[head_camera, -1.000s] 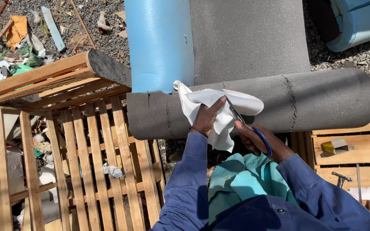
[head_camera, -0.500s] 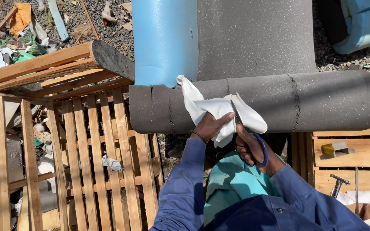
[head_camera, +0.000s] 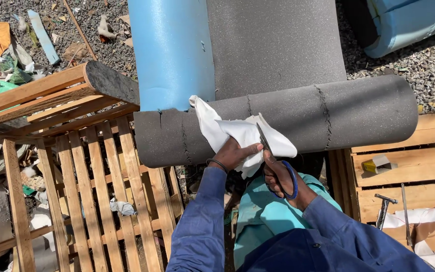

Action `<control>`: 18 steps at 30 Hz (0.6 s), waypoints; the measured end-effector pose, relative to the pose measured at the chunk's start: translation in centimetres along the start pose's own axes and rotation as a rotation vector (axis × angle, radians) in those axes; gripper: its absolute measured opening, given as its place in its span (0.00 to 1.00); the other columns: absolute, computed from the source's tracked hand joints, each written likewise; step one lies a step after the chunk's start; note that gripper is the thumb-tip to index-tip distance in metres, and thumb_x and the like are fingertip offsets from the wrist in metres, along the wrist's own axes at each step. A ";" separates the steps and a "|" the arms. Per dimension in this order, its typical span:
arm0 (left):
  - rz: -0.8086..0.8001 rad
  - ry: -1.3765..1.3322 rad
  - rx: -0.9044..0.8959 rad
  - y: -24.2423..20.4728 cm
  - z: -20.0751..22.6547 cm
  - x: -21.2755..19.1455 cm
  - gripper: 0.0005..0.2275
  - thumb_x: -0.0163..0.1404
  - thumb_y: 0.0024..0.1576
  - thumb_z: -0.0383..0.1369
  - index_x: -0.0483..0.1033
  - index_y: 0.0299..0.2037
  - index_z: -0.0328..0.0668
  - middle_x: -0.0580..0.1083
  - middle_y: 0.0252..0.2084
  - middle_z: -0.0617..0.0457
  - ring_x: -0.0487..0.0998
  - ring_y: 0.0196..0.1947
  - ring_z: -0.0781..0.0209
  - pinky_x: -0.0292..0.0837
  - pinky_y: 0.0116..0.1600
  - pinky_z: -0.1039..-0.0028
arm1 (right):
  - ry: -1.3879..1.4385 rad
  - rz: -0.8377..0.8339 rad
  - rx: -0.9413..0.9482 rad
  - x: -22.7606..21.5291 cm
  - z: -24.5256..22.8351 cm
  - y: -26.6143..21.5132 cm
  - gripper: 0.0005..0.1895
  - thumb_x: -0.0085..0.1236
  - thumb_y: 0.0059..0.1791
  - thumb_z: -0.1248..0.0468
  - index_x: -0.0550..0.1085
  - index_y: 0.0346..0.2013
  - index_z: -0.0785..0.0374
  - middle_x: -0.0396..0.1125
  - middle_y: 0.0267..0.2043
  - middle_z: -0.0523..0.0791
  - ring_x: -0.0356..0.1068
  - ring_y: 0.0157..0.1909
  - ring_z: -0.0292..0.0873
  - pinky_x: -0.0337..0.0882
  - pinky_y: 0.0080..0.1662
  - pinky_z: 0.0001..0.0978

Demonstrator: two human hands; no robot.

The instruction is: Cutting white fabric or padding material with scissors to fit a furniture frame

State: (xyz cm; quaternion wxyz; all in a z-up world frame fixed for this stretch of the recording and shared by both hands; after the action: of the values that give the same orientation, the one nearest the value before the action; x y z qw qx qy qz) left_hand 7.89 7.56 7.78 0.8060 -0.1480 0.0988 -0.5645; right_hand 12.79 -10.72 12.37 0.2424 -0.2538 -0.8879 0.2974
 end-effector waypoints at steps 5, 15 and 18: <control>-0.079 0.115 -0.072 4.0 -10.8 -1.2 0.44 0.73 0.60 0.58 0.71 0.74 0.29 0.79 0.68 0.31 0.78 0.69 0.30 0.72 0.72 0.40 | 0.047 0.004 0.012 0.2 -1.0 -0.4 0.39 0.52 0.63 0.25 0.59 0.23 0.48 0.49 0.20 0.37 0.59 0.18 0.34 0.66 0.23 0.25; -0.191 0.521 -0.157 1.6 -1.0 2.8 0.41 0.67 0.59 0.57 0.78 0.64 0.17 0.81 0.59 0.20 0.82 0.61 0.17 0.78 0.62 0.34 | 0.085 0.088 -0.034 -2.7 0.4 0.0 0.39 0.54 0.63 0.25 0.57 0.22 0.46 0.46 0.21 0.36 0.52 0.19 0.32 0.59 0.23 0.24; -0.197 0.630 -0.139 2.8 -0.3 3.5 0.33 0.68 0.57 0.57 0.86 0.47 0.22 0.85 0.47 0.26 0.87 0.51 0.24 0.81 0.51 0.41 | 0.158 0.059 -0.034 -3.0 0.1 0.3 0.40 0.53 0.61 0.23 0.58 0.22 0.46 0.47 0.21 0.34 0.54 0.20 0.33 0.60 0.25 0.26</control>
State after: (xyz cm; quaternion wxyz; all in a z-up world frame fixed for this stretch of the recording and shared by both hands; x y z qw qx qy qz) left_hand 11.47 5.10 6.54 0.6654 -0.0299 0.3666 -0.6496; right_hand 15.04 -12.34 11.32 0.2987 -0.3065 -0.8630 0.2684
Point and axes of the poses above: each hand's wrist, its own y-axis towards the middle knuckle, its own x-axis out of the palm, z = x × y, the point moved 7 cm from there along y, towards the middle knuckle
